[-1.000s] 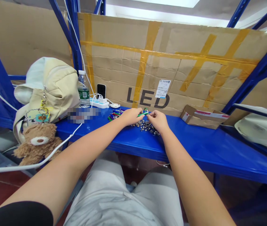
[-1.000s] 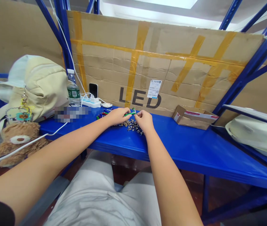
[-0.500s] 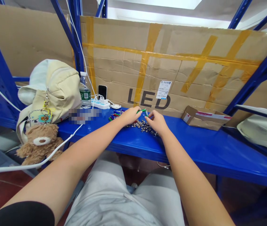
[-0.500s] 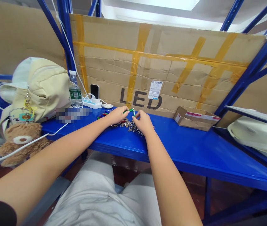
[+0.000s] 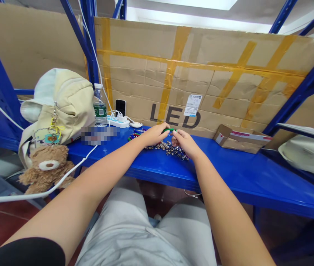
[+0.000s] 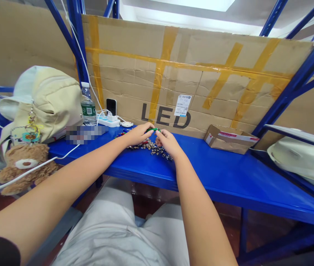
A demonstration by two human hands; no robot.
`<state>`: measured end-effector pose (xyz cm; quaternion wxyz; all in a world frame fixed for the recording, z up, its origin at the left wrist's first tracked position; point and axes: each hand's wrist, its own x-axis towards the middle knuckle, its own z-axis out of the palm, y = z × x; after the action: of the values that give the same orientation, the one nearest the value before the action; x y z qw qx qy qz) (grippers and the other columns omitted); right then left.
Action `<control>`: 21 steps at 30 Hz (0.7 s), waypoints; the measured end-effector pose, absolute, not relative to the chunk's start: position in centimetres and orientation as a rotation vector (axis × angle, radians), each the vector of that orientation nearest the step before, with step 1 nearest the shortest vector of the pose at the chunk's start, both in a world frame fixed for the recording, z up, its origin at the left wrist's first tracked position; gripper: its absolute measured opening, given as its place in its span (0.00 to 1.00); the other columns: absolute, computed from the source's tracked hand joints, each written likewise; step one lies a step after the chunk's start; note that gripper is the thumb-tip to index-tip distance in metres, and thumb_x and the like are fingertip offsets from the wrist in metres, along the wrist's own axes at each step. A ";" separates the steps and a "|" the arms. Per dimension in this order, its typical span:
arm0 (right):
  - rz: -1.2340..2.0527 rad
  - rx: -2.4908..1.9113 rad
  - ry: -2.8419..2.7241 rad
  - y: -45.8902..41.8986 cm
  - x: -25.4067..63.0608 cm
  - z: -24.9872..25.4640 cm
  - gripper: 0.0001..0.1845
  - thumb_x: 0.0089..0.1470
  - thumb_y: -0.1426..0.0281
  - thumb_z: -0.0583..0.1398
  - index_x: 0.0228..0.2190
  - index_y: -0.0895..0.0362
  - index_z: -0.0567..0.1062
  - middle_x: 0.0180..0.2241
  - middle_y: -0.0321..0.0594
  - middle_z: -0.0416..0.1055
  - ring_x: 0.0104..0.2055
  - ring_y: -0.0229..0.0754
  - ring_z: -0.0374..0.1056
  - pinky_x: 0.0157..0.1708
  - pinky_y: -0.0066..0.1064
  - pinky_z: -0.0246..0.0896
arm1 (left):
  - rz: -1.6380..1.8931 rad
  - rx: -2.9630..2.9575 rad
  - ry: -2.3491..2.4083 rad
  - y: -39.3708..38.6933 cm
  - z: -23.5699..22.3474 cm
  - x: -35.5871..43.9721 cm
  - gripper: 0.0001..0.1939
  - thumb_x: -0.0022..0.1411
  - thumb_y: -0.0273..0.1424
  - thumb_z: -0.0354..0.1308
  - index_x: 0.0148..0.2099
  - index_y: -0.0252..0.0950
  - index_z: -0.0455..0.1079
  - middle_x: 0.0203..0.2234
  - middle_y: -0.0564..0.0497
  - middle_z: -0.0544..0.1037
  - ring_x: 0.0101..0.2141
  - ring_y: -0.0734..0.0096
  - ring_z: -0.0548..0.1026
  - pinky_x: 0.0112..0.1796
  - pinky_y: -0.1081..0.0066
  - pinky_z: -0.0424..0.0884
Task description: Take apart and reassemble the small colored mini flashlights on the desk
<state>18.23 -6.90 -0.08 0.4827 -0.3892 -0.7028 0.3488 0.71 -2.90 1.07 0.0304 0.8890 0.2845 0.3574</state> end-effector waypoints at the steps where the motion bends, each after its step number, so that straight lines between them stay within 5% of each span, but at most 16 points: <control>1: 0.845 -0.951 -1.726 -7.0 18.2 -0.1 0.19 0.51 0.52 0.56 0.26 0.55 0.62 0.19 0.30 0.63 0.22 0.33 0.60 0.25 0.28 0.56 | 1.104 2.740 0.875 -2.9 1.1 0.7 0.14 0.65 0.35 0.43 0.47 0.34 0.63 0.42 0.45 0.74 0.41 0.63 0.72 0.42 0.66 0.66; 21: 0.884 -1.044 -1.814 -7.7 17.7 0.3 0.14 0.56 0.64 0.47 0.21 0.51 0.50 0.09 0.25 0.48 0.11 0.33 0.44 0.16 0.28 0.49 | 0.989 2.924 0.967 -2.9 1.3 0.7 0.12 0.65 0.35 0.44 0.44 0.34 0.64 0.36 0.47 0.75 0.36 0.64 0.73 0.35 0.69 0.65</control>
<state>17.70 -7.71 0.30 0.4212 -0.4169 -0.7240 0.3530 0.65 -2.93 1.28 -0.0464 0.9030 0.2986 0.3054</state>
